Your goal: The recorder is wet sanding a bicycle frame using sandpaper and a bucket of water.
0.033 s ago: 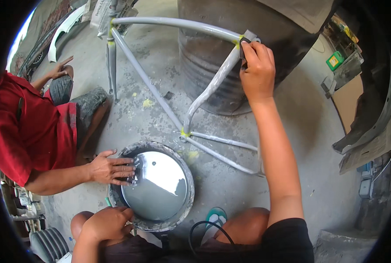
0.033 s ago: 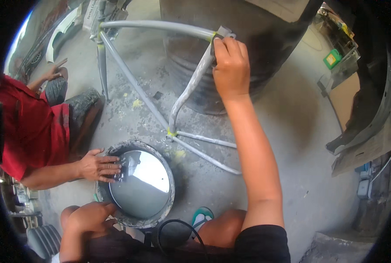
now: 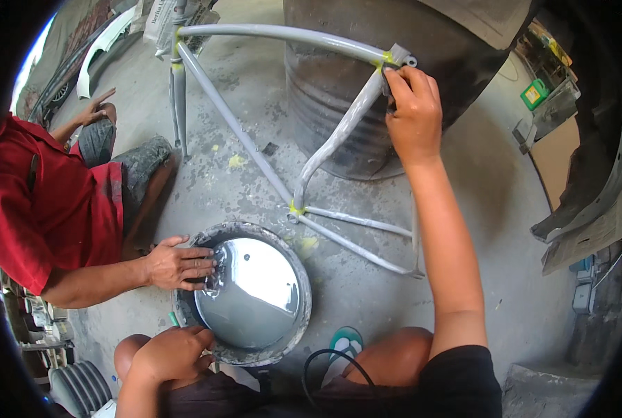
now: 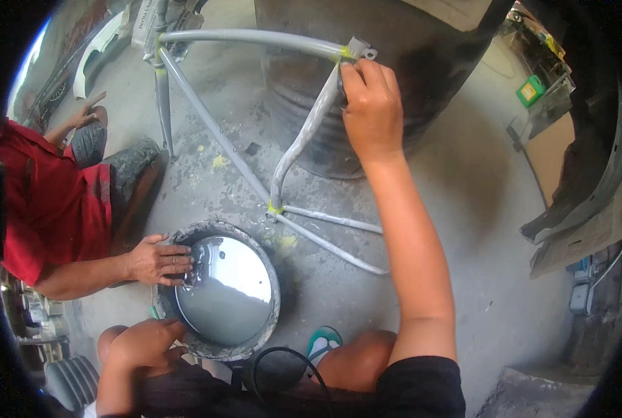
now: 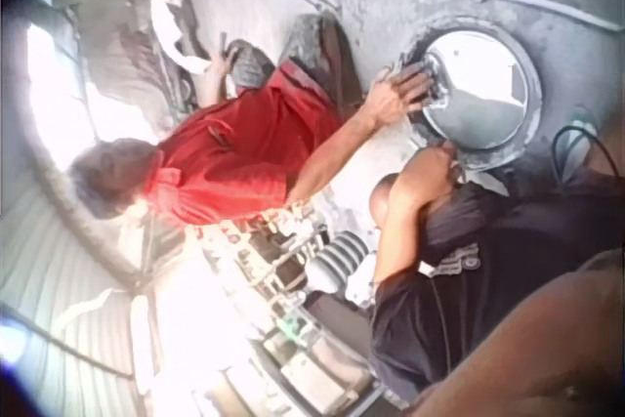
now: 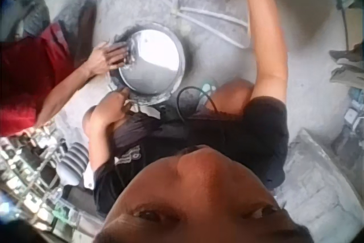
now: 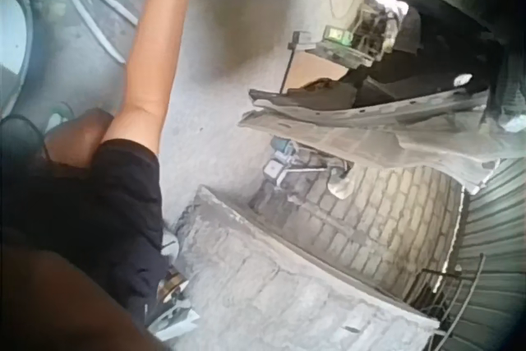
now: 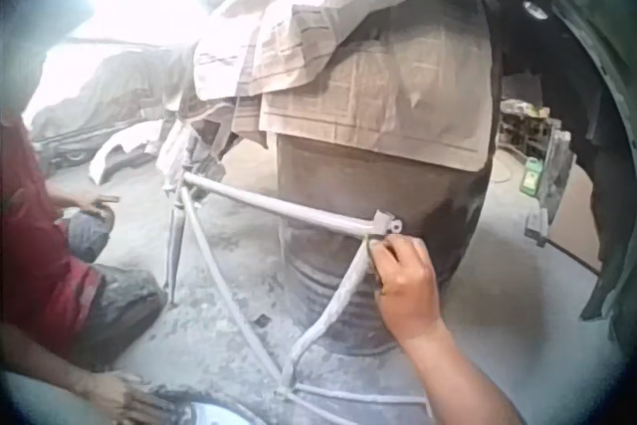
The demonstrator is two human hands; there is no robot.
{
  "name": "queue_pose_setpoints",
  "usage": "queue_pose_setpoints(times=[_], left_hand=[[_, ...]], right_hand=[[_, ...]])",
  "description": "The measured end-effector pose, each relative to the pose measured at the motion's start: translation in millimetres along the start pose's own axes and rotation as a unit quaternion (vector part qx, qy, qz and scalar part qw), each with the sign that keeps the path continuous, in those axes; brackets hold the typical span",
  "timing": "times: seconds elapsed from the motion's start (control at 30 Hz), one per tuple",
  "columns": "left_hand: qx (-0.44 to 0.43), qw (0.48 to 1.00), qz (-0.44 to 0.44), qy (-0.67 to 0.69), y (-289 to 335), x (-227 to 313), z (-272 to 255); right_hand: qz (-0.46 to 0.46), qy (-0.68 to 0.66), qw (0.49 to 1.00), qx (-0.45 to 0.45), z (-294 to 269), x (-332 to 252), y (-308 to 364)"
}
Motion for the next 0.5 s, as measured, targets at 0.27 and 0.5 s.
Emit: queue_pose_setpoints(times=[0.27,0.5], left_hand=[[0.009,0.998,-0.054,-0.016,24,5,-7],[0.012,0.999,0.037,0.003,16,17,-4]], right_hand=[[0.011,0.033,0.998,-0.048,-31,-9,34],[-0.036,0.049,0.998,0.006,2,4,3]])
Point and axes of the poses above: each hand's wrist, its own y-axis away from the middle knuckle, its own z-axis out of the palm, x = y × z, the point moved 5 cm from there along -y, towards the middle knuckle, and after that the axes turned 8 degrees about x, right-handed, at the moved point
